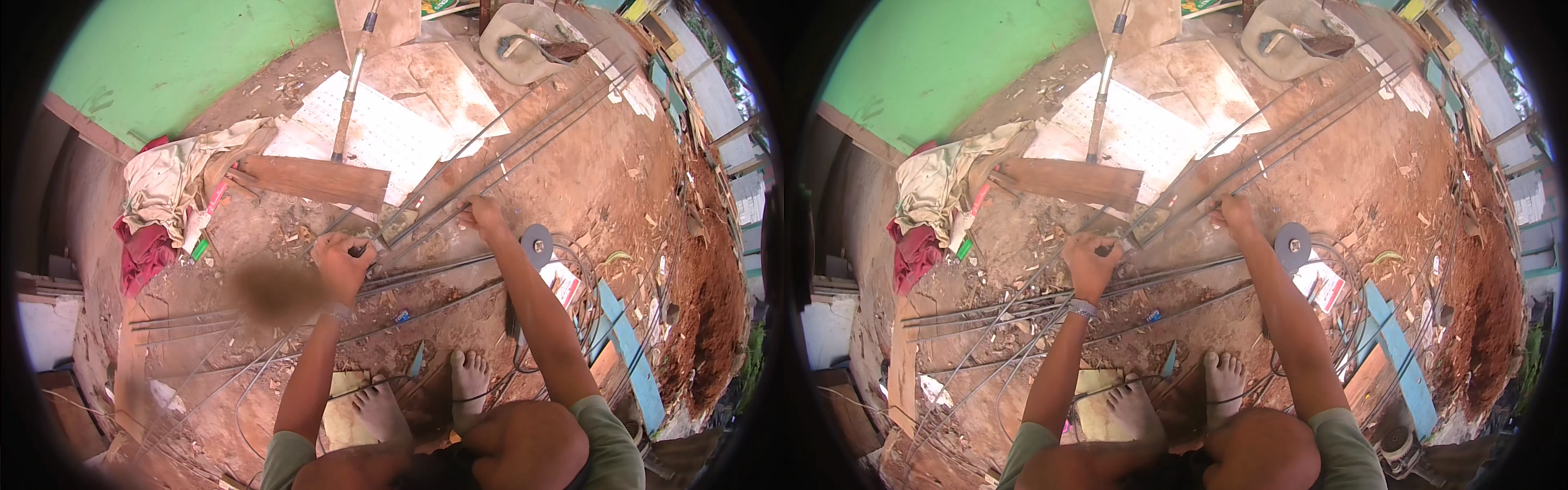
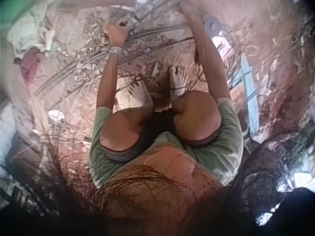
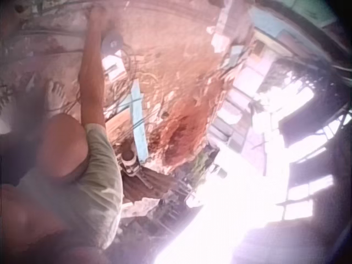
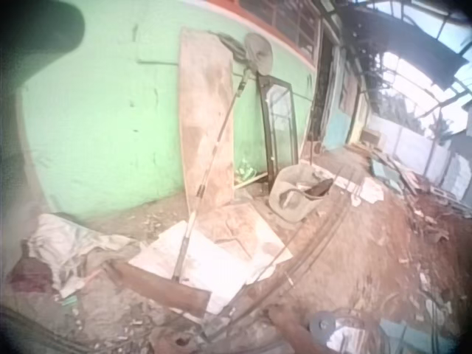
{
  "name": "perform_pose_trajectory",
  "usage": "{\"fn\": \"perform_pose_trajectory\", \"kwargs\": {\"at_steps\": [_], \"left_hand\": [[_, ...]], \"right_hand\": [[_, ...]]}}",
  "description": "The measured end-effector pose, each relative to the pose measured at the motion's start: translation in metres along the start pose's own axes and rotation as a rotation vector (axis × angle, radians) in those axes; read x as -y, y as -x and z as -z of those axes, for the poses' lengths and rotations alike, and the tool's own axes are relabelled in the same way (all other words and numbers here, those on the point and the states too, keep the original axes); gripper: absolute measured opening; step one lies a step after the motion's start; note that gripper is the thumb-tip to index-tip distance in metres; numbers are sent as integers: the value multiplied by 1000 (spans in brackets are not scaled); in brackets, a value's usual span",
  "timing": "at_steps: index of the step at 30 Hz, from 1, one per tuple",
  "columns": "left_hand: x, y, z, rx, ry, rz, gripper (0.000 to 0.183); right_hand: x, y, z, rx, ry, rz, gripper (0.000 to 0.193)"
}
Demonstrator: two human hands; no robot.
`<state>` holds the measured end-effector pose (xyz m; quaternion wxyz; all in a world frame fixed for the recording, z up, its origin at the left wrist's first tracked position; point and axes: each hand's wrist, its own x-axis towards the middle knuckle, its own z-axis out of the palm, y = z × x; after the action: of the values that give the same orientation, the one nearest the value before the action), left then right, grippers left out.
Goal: The person cuts metal bars using a handheld grinder on a construction site.
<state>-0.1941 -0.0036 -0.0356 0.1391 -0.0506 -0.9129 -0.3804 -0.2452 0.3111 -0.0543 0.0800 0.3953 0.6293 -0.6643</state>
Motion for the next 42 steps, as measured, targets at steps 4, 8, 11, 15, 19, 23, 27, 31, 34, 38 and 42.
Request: {"fn": "perform_pose_trajectory", "kwargs": {"at_steps": [4, 8, 11, 15, 19, 23, 27, 31, 34, 38, 42], "left_hand": [[-2, 0, 1, -15, -6, -13, 12], [4, 1, -1, 2, 12, 1, 13], [3, 1, -1, 5, 17, 8, 12], [-2, 1, -2, 60, 1, 40, 12], [-2, 1, -5, -14, -17, -15, 12], [6, 5, 1, -19, 1, 18, 12], [1, 2, 2, 53, 19, 57, 13], [2, 1, 2, 29, 11, 53, 12], [4, 3, 0, 18, 27, 57, 12], [6, 4, 2, 17, 42, 60, 11], [5, 5, 4, 17, 28, 77, 11]], "right_hand": [[-1, -15, 1, 53, 125, 79, 23], [-10, -38, -3, -8, 261, 210, 26], [-10, -60, -1, -145, 513, 259, 27], [-7, -75, 9, -301, 830, 485, 27], [-6, -54, 20, -296, 778, 575, 33], [-10, 12, 13, -6, 1083, 493, 37], [-47, 16, 20, 49, 1316, 615, 33], [-56, 7, 23, 8, 1202, 629, 27], [-59, 9, 24, -6, 1187, 781, 27], [-37, 51, -15, 346, 409, 730, 25], [-19, 85, -59, 575, 219, 579, 19]]}}
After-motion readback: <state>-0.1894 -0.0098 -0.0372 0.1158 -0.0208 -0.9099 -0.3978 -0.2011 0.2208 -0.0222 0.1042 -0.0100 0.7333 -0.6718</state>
